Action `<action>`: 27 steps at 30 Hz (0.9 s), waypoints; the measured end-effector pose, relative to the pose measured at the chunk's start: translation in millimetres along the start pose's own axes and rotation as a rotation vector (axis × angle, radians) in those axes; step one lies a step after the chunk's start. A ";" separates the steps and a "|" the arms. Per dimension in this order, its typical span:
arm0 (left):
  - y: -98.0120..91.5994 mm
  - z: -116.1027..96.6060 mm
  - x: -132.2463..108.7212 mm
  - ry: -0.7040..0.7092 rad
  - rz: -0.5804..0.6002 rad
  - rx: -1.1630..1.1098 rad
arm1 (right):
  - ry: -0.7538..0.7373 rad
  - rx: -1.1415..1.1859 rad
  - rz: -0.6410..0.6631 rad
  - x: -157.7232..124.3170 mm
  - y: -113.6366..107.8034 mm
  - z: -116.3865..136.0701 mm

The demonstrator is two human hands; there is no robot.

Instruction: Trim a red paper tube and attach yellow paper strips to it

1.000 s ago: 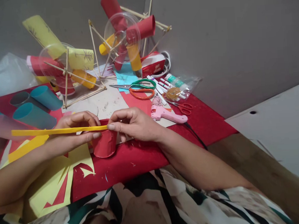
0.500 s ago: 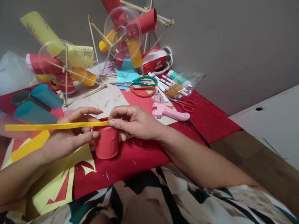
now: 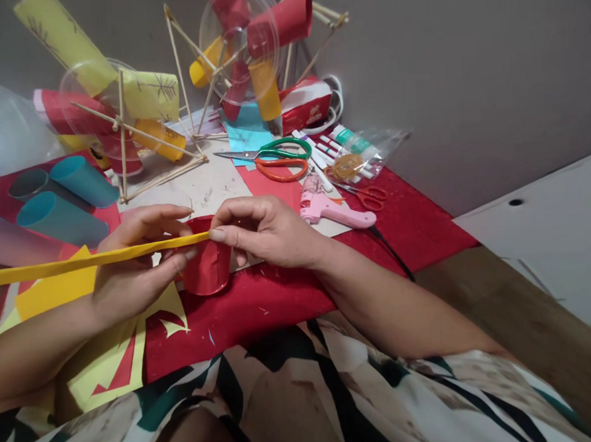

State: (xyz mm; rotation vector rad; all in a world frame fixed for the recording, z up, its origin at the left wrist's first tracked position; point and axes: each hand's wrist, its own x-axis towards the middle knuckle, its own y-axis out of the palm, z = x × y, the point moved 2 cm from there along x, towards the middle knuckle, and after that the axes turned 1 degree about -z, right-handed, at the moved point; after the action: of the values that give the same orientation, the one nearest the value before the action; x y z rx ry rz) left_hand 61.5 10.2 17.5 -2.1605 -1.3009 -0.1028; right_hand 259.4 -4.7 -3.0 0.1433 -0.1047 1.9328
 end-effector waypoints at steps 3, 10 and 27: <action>3.2 6.6 -1.0 0.014 0.017 0.013 | 0.004 -0.009 0.007 0.5 -1.4 -1.3; -6.6 6.0 8.5 -0.111 0.123 -0.064 | 0.013 -0.022 0.028 0.9 -2.7 -2.0; -105.9 1.3 44.8 -0.025 -0.284 -0.202 | -0.101 -0.147 0.061 -1.1 -3.7 -1.8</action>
State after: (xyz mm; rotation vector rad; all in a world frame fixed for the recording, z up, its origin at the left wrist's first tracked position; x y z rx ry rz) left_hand -3.1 81.0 81.1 -2.1313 -1.6679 -0.3358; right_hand 263.1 -4.1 -4.8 0.1410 -0.3203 1.9711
